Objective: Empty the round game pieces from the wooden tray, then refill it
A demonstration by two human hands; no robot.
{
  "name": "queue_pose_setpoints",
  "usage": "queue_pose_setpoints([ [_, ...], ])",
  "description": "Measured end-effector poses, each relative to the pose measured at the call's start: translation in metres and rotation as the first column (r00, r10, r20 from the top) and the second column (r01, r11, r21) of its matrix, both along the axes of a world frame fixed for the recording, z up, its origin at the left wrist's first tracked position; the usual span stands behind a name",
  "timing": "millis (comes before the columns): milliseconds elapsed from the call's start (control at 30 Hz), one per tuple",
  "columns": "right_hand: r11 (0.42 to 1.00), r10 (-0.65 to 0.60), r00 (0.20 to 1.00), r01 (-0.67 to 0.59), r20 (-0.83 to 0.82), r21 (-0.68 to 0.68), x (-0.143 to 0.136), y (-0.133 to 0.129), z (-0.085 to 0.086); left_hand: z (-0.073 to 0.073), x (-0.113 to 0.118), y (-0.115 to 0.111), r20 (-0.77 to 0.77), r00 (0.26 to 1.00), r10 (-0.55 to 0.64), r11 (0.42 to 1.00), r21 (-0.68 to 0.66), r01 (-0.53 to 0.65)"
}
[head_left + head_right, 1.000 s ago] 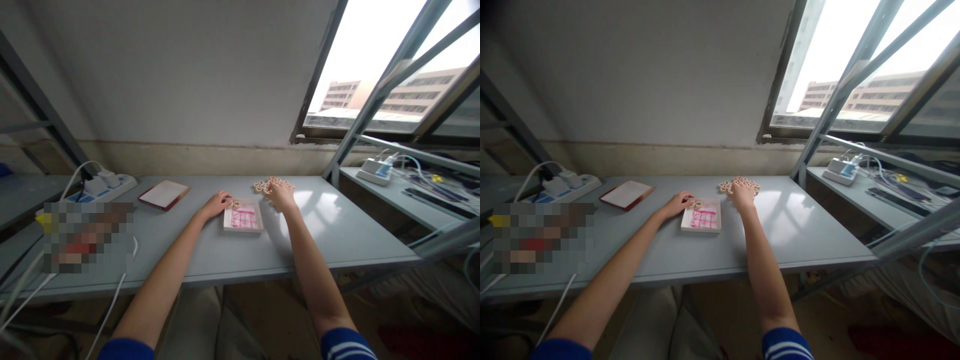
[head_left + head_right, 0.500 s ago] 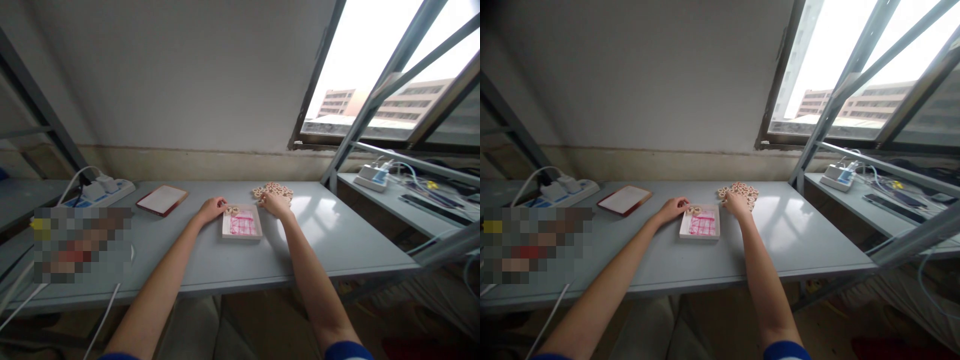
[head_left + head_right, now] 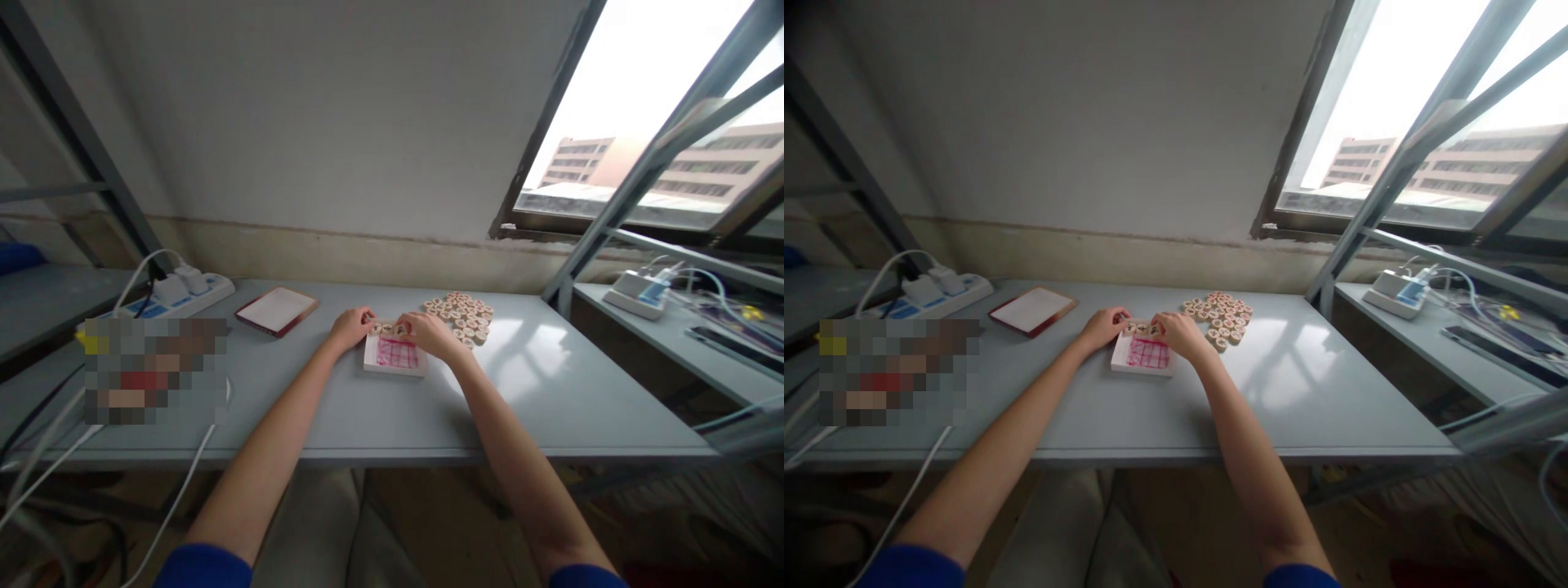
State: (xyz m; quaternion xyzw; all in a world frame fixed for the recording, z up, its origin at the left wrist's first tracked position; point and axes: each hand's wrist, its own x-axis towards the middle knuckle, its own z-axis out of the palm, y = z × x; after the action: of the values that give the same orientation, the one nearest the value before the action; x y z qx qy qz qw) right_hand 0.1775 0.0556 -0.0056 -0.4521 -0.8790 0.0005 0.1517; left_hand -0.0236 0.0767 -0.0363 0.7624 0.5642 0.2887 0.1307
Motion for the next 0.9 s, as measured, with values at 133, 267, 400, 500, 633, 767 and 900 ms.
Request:
queue_pose_setpoints([
  [133, 0.997, 0.001, 1.0, -0.003, 0.029, 0.081, -0.002, -0.002, -0.002, 0.003, 0.001, -0.002, -0.015, 1.0, -0.004, 1.0, -0.016, 0.004],
  [267, 0.999, -0.023, 0.999, 0.022, 0.032, 0.048, -0.001, -0.002, 0.0, 0.002, 0.0, -0.001, 0.001, 1.0, -0.018, 1.0, -0.019, 0.018],
  [400, 0.999, -0.006, 1.0, 0.004, -0.02, -0.051, 0.004, 0.001, 0.006, 0.0, -0.003, 0.002, 0.067, 0.995, -0.072, 0.997, 0.007, 0.072],
  [500, 0.997, -0.06, 0.996, 0.057, -0.067, -0.042, 0.019, 0.005, 0.011, 0.0, -0.005, 0.005, 0.114, 0.989, -0.093, 0.994, 0.069, 0.085],
  [633, 0.943, -0.318, 0.947, 0.32, -0.043, 0.086, 0.047, 0.013, 0.008, -0.001, -0.008, 0.008, 0.178, 0.975, -0.135, 0.983, 0.144, 0.11],
  [767, 0.843, -0.528, 0.846, 0.514, 0.071, 0.157, 0.063, 0.018, -0.006, -0.002, -0.008, 0.01, 0.233, 0.962, -0.141, 0.985, 0.13, 0.113],
  [900, 0.853, -0.521, 0.843, 0.51, 0.13, 0.114, 0.061, 0.016, -0.008, -0.003, -0.007, 0.01, 0.255, 0.956, -0.144, 0.987, 0.108, 0.12],
])
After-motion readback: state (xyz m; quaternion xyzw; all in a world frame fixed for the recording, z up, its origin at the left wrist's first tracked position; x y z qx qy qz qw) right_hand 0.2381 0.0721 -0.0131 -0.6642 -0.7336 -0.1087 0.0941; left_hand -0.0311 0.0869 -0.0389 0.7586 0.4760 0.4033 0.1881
